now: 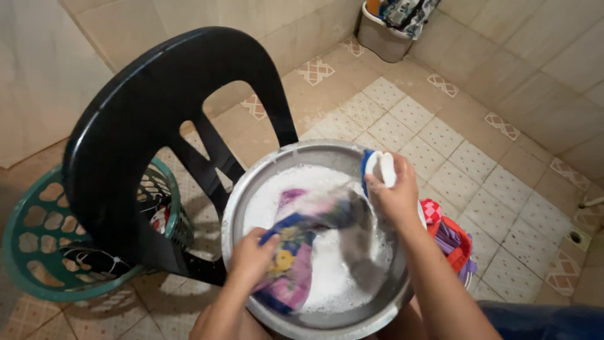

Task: The person pours detergent into a metal basin filled with soapy water and clothes. They then scrub a floral-patterned cloth with a brush, repeatedly dipping and agitating it in the basin.

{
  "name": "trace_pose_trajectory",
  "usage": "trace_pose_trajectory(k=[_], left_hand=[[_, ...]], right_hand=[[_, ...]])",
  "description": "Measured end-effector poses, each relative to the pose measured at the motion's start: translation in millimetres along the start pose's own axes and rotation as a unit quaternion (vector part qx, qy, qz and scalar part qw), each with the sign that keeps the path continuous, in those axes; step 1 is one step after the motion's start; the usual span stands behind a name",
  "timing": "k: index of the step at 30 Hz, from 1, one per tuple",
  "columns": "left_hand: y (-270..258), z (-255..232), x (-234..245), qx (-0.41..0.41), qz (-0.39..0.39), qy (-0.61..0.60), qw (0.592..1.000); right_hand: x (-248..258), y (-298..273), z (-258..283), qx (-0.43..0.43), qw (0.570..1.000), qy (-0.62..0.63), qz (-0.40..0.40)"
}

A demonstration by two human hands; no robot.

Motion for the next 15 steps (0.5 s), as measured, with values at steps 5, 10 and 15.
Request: trace_pose_trajectory(k=[5,10,15], left_hand=[[-21.9,-8.8,-4.7,-0.093,-0.089,0.172,0.977],[-47.2,12.6,-5.6,-0.176,-0.195,0.165,0.951],[-50.6,11.6,-6.8,-0.189,-0.204,0.121,0.953]], right_hand=[[-77.8,-65.7,55.4,0.067,0.991,0.024,0.117],[-149.0,-118.6,54.2,0.174,0.923,-0.114,0.324],[-131.4,-55.9,1.4,0.069,0.923,-0.26,0.276]])
Point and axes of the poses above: each hand's wrist, its own y-axis towards the middle knuckle, its own x-axis out of the back of the hand, z = x × y, the point moved 7 cm from there along y, towards the middle knuckle, and after that the axes turned 1 degree about -y, right-handed, at the moved point
